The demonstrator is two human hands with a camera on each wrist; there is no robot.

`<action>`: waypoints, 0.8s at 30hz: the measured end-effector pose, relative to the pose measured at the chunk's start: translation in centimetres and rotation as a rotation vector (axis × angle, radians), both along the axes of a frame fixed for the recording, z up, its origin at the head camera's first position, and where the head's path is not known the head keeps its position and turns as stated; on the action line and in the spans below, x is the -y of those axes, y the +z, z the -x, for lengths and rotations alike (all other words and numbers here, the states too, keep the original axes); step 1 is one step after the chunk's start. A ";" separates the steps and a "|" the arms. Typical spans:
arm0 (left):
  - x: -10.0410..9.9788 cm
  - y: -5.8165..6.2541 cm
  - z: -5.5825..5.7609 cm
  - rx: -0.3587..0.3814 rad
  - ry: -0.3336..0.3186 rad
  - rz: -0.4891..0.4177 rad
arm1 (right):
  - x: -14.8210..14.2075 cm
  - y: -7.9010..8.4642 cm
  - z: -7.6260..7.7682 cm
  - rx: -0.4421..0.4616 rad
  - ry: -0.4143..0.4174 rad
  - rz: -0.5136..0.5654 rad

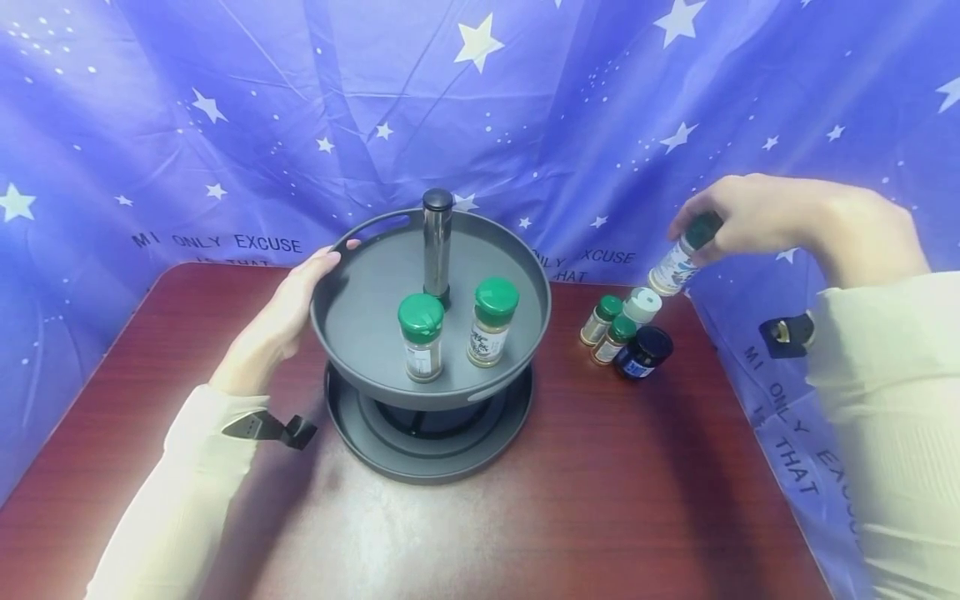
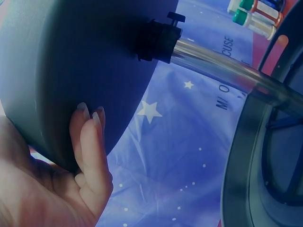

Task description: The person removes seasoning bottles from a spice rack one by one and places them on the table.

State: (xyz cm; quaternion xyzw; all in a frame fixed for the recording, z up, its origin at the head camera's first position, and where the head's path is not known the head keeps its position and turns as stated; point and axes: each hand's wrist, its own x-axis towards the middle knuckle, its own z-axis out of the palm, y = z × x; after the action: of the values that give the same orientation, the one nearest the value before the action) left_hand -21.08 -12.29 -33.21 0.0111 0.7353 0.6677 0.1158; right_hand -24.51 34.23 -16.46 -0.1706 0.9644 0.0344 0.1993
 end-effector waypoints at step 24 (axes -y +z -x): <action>0.1 -0.1 -0.1 0.007 0.001 0.004 | -1.4 -6.0 -0.4 0.121 0.044 -0.090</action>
State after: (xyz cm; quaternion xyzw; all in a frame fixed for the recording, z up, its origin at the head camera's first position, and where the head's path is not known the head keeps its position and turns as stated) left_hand -21.02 -12.36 -33.31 0.0083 0.7361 0.6664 0.1180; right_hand -24.16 35.64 -22.42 -0.1842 0.9441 0.0715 0.2640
